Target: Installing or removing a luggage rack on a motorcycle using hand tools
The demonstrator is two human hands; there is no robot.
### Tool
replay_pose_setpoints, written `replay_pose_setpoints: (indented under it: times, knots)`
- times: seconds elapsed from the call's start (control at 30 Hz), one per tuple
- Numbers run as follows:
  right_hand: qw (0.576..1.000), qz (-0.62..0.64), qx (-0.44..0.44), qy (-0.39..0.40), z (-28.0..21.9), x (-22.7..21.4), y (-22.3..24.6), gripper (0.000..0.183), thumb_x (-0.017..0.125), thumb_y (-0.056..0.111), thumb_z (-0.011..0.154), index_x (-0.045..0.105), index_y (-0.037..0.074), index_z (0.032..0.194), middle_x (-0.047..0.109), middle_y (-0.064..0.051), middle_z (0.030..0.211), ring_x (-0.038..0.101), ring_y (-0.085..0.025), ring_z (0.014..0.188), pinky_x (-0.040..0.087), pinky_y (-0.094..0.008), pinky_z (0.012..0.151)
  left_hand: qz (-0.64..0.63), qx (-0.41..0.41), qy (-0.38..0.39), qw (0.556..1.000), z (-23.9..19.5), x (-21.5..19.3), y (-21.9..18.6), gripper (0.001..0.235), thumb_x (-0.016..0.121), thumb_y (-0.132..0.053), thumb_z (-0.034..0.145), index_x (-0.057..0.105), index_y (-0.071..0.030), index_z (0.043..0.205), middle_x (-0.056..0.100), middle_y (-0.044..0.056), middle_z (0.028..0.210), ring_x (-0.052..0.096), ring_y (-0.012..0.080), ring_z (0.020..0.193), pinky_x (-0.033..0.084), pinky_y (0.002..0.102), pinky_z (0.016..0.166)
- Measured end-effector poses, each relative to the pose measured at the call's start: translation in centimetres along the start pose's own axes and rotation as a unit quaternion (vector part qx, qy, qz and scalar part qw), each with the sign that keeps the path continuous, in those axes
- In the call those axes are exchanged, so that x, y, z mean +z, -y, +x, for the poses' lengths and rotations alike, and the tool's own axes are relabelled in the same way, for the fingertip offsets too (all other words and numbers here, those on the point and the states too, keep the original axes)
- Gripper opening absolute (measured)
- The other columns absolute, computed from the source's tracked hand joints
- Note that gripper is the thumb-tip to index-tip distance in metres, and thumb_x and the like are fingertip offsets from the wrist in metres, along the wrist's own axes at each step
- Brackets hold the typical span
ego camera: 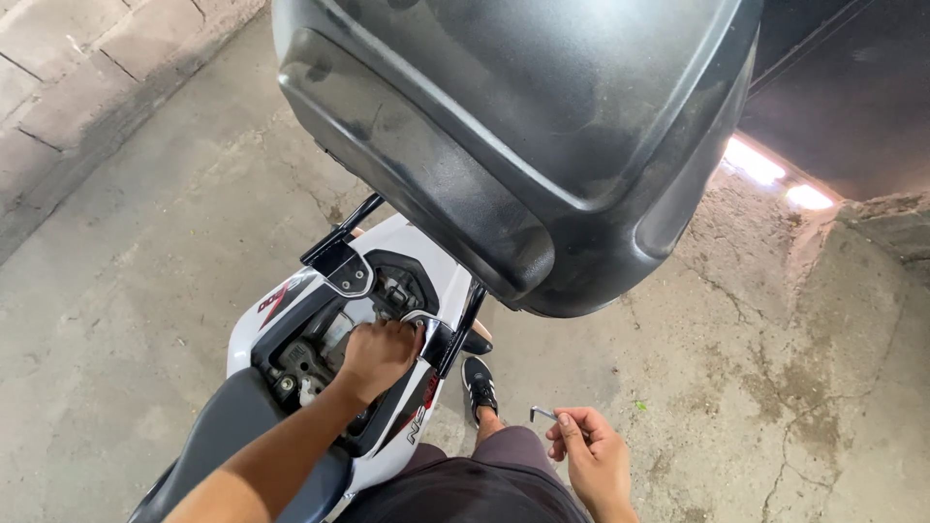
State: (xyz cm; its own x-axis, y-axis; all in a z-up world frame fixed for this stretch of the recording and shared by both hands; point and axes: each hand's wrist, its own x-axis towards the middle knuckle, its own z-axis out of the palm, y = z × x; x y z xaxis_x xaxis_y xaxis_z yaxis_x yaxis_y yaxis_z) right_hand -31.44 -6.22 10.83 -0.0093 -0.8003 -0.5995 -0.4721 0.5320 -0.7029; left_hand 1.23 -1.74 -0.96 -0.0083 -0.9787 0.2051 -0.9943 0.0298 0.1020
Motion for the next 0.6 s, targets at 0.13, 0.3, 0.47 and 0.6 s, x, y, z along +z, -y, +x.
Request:
replay_pose_setpoints:
  times: [0.13, 0.3, 0.47, 0.6]
  knots:
    - [1.0, -0.014, 0.023, -0.011, -0.4, 0.1, 1.1, 0.021, 0.061, 0.016, 0.097, 0.077, 0.002, 0.097, 0.077, -0.011, 0.07, 0.066, -0.018, 0.054, 0.055, -0.03, 0.06, -0.015, -0.071, 0.042, 0.996, 0.3, -2.4, -0.5, 0.06, 0.032, -0.05, 0.106, 0.065, -0.014, 0.071, 0.068, 0.006, 0.07, 0.066, 0.0251, 0.061, 0.049, 0.035, 0.044]
    - [0.998, 0.053, 0.005, 0.024, 0.5, 0.6, -1.0, 0.02, 0.06, 0.011, 0.097, 0.073, -0.005, 0.098, 0.072, -0.018, 0.069, 0.062, -0.025, 0.055, 0.053, -0.034, 0.058, -0.349, -0.333, 0.103, 0.87, 0.7, -2.8, 0.3, 0.036, 0.048, -0.044, 0.096, 0.051, -0.011, 0.083, 0.052, 0.007, 0.081, 0.054, 0.0238, 0.077, 0.044, 0.04, 0.067]
    - [0.995, 0.07, -0.048, 0.048, 0.9, 1.0, -2.2, 0.008, 0.068, 0.0, 0.085, 0.073, -0.005, 0.089, 0.065, -0.017, 0.06, 0.059, -0.024, 0.057, 0.05, -0.035, 0.064, -0.498, -0.525, 0.21, 0.657, 1.1, -5.0, 1.8, 0.041, 0.043, -0.034, 0.103, 0.065, -0.017, 0.133, 0.074, 0.006, 0.107, 0.062, 0.0143, 0.068, 0.041, 0.026, 0.056]
    - [0.982, 0.13, -0.082, 0.108, 0.9, 2.0, -0.7, 0.006, 0.065, -0.002, 0.086, 0.07, -0.006, 0.086, 0.062, -0.016, 0.062, 0.058, -0.024, 0.064, 0.045, -0.036, 0.072, -0.669, -0.589, 0.139, 0.432, -0.1, -4.6, 0.9, 0.033, 0.044, -0.013, 0.104, 0.056, -0.002, 0.133, 0.064, 0.017, 0.104, 0.062, 0.0256, 0.086, 0.056, 0.032, 0.077]
